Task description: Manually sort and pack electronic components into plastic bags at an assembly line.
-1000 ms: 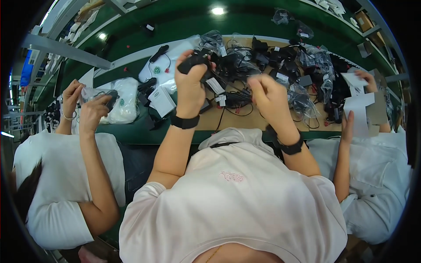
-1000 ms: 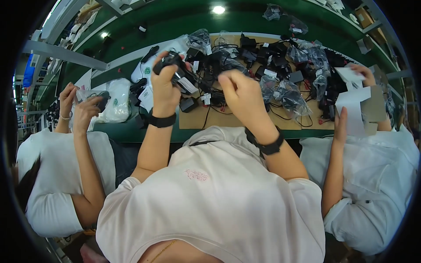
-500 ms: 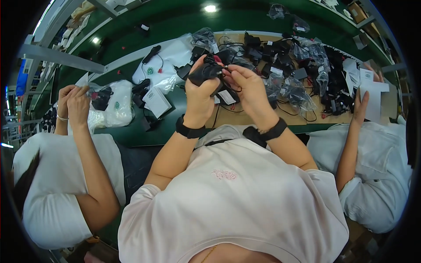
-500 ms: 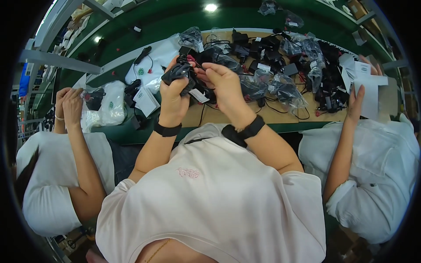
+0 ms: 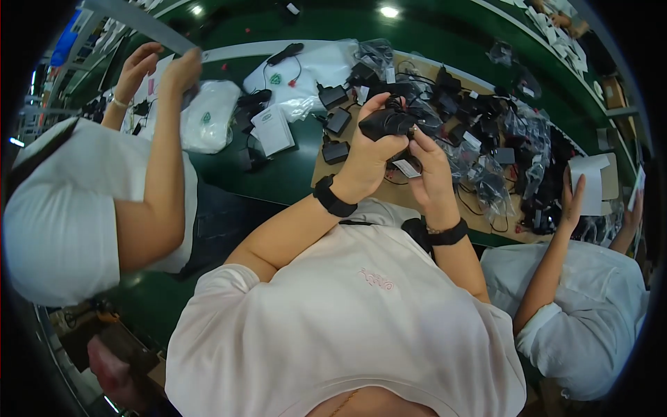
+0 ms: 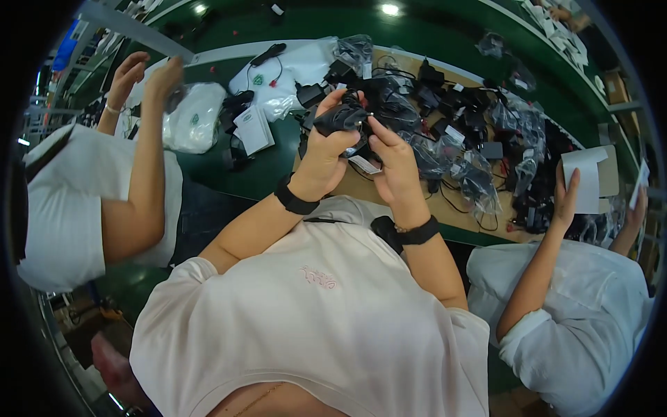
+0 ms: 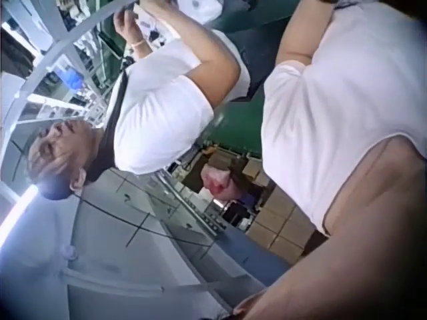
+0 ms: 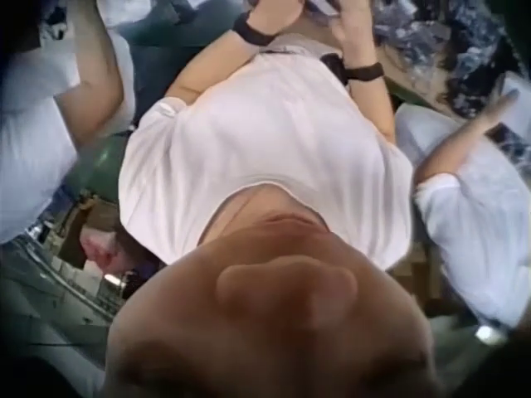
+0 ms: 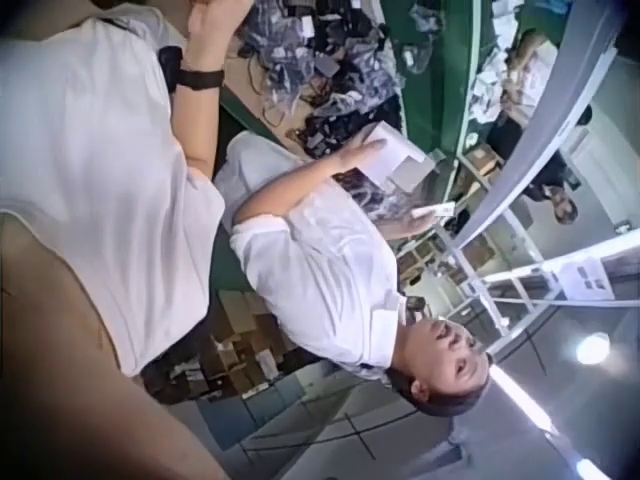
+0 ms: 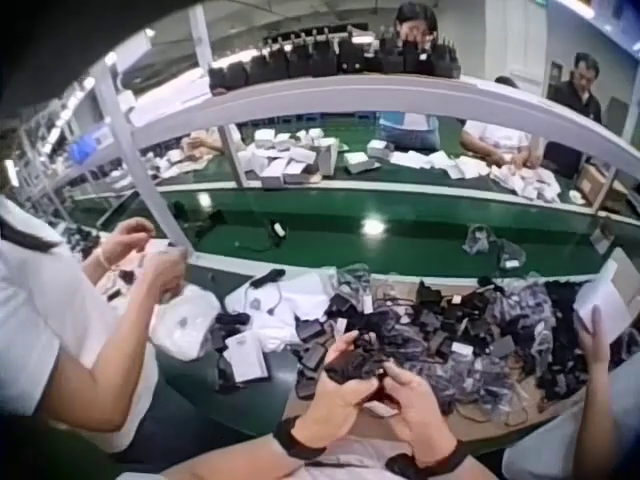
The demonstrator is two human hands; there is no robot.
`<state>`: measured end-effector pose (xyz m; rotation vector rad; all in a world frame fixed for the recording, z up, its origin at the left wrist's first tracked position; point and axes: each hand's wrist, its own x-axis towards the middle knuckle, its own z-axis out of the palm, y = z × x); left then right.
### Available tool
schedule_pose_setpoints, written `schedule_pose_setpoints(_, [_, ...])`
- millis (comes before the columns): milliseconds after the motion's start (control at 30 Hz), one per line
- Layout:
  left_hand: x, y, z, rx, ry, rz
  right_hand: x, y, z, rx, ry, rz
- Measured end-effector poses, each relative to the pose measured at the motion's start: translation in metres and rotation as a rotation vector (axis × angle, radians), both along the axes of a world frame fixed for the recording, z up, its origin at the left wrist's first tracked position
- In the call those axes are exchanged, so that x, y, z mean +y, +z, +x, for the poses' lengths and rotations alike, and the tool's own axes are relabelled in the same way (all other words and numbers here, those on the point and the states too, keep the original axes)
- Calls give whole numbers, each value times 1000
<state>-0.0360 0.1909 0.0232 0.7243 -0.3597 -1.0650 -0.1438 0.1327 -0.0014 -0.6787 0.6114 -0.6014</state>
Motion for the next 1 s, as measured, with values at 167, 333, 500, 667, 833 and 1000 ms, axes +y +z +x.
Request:
schedule_pose_setpoints(167, [-4,-5,0,18,-16,103,7,-4,2,12,-45,-160])
schedule_pose_setpoints(333, [-9,-19,11,154,-165,122,0,-12,5,353,43,-687])
schedule_pose_setpoints(500, [-10,-70,75,-300,115,333,-13,-16,-4,165,-126,-276])
schedule_pose_setpoints(667, [-1,-148,192,-1682,432,979,-32,-22,-29,103,-123,-166])
schedule_pose_setpoints(833, [-18,-161,205,-1916,218,996,-36,-21,-39,109,-208,-128])
schedule_pose_setpoints(1000, [-18,-138,211,-1966,238,1051,-40,-17,-35,128,-219,-130])
